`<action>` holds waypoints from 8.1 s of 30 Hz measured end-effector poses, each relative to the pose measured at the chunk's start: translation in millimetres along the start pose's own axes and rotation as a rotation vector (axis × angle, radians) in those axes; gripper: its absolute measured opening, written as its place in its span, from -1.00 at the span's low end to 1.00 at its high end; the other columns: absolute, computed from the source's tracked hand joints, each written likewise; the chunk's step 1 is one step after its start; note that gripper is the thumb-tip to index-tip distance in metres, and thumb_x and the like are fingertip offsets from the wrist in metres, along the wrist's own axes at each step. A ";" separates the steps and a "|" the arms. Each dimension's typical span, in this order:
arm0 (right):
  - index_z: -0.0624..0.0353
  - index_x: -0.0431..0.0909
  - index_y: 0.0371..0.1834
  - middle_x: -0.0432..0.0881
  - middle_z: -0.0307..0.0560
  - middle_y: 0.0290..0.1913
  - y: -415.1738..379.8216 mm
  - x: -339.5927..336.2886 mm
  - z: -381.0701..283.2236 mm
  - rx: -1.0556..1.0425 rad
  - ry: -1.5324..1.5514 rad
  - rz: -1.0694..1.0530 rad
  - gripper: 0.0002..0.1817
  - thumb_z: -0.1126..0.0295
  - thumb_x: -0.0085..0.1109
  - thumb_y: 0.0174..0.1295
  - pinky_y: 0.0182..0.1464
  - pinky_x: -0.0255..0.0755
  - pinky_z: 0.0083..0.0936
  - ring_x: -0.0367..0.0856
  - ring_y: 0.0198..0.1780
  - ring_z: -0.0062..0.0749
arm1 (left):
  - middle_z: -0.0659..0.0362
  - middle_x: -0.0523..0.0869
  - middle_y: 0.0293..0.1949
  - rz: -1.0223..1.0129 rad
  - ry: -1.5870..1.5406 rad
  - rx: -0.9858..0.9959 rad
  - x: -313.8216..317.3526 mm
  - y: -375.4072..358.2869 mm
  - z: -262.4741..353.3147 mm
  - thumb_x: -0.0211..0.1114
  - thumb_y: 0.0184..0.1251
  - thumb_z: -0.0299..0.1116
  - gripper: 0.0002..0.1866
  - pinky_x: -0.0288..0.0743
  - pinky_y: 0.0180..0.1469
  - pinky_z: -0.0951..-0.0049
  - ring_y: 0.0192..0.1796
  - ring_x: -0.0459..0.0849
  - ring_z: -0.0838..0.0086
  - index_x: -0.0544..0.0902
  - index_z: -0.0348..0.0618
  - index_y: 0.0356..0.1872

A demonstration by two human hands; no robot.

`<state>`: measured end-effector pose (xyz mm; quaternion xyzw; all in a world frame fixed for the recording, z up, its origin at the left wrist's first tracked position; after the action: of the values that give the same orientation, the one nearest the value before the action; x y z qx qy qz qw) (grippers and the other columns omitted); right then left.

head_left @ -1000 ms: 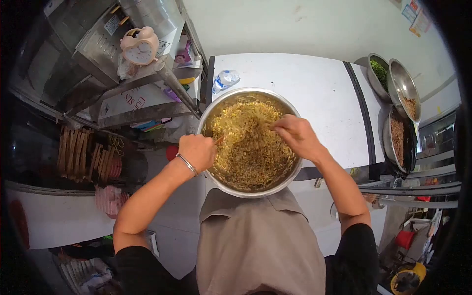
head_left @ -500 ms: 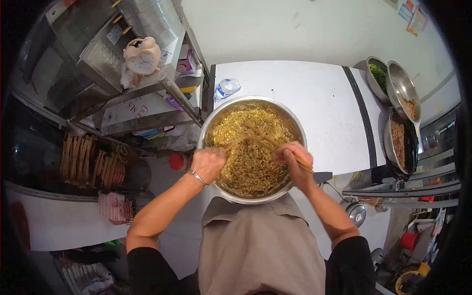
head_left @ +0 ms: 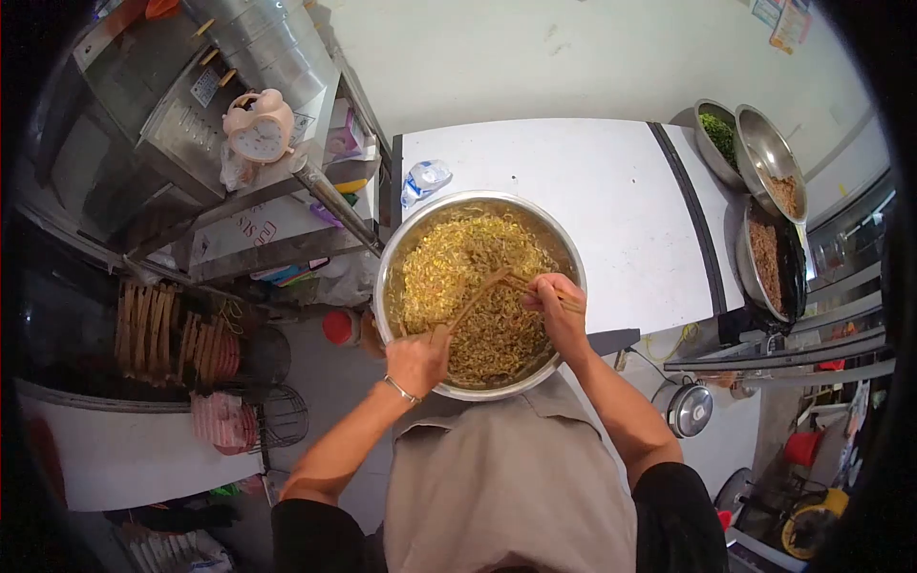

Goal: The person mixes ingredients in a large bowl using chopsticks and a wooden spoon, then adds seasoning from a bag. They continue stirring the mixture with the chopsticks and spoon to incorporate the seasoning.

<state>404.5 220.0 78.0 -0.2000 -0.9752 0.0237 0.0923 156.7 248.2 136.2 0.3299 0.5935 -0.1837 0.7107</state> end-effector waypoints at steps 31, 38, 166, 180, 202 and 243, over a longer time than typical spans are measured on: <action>0.39 0.58 -0.14 0.68 0.02 -0.22 -50.0 -102.0 -10.8 -0.077 0.230 0.178 -0.74 0.37 0.00 0.47 0.01 0.54 -0.36 0.69 -0.20 -0.33 | 0.17 0.64 -0.40 0.256 -0.379 -0.283 7.0 -78.2 -95.7 0.19 0.42 -0.20 -0.75 0.50 -0.38 0.21 -0.37 0.63 0.30 0.71 -0.15 -0.23; 0.35 0.57 -0.11 0.67 0.03 -0.17 -89.9 -60.4 31.2 0.191 0.473 0.184 -0.76 0.33 0.09 0.45 0.00 0.57 -0.35 0.70 -0.16 -0.23 | 0.42 0.39 -0.51 -0.268 -1.249 -1.005 55.7 -78.2 -51.4 0.18 0.48 -0.11 -0.70 0.48 -0.48 0.56 -0.44 0.40 0.72 0.68 -0.13 -0.24; 0.51 0.46 0.15 0.58 0.30 0.05 -1430.2 -412.9 289.3 -0.270 0.510 1.712 -0.64 0.56 0.10 0.32 -0.13 0.64 0.02 0.62 -0.07 0.06 | 0.41 0.44 -0.44 -1.022 -1.667 -0.226 192.1 -745.3 795.6 0.08 0.54 -0.06 -0.66 0.29 -0.23 0.56 -0.33 0.35 0.67 0.61 -0.10 -0.28; 0.09 0.31 0.45 0.29 0.18 0.42 -672.2 -403.4 18.1 0.204 0.900 1.060 -0.34 -0.09 -0.39 0.50 0.49 0.10 -0.09 0.26 0.43 -0.06 | 0.33 0.51 -0.37 -0.233 -1.694 -0.733 40.8 -259.0 369.2 0.08 0.50 -0.21 -0.78 0.39 -0.21 0.54 -0.31 0.45 0.63 0.58 -0.09 -0.28; 0.31 0.50 0.24 0.55 0.12 0.21 51.2 -235.5 29.4 0.477 0.800 0.230 -0.38 0.00 -0.37 0.55 0.40 0.24 -0.29 0.44 0.26 -0.20 | 0.27 0.62 -0.41 0.602 -1.685 -1.075 119.3 -6.1 29.8 -0.03 0.62 -0.24 -0.74 0.56 -0.37 0.51 -0.42 0.61 0.57 0.52 -0.08 -0.29; 0.31 0.67 -0.10 0.71 0.11 -0.26 20.2 -148.3 -110.6 -0.551 -0.778 -0.315 -0.82 0.49 0.19 0.31 -0.25 0.57 -0.36 0.70 -0.29 -0.13 | -0.05 0.71 -0.56 -0.482 0.086 -0.122 49.1 86.5 33.1 0.27 0.17 -0.35 -0.90 0.62 -0.39 0.10 -0.47 0.75 0.08 0.63 -0.14 -0.38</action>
<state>567.2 181.1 159.7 -0.0436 -0.9257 -0.1760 -0.3321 248.3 293.8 113.1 0.1429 0.6949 -0.2973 0.6390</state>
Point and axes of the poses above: each hand's wrist, its own y-axis towards the middle knuckle, its own x-axis out of the palm, z = x × y, the point moved 7 cm from there along y, towards the middle knuckle
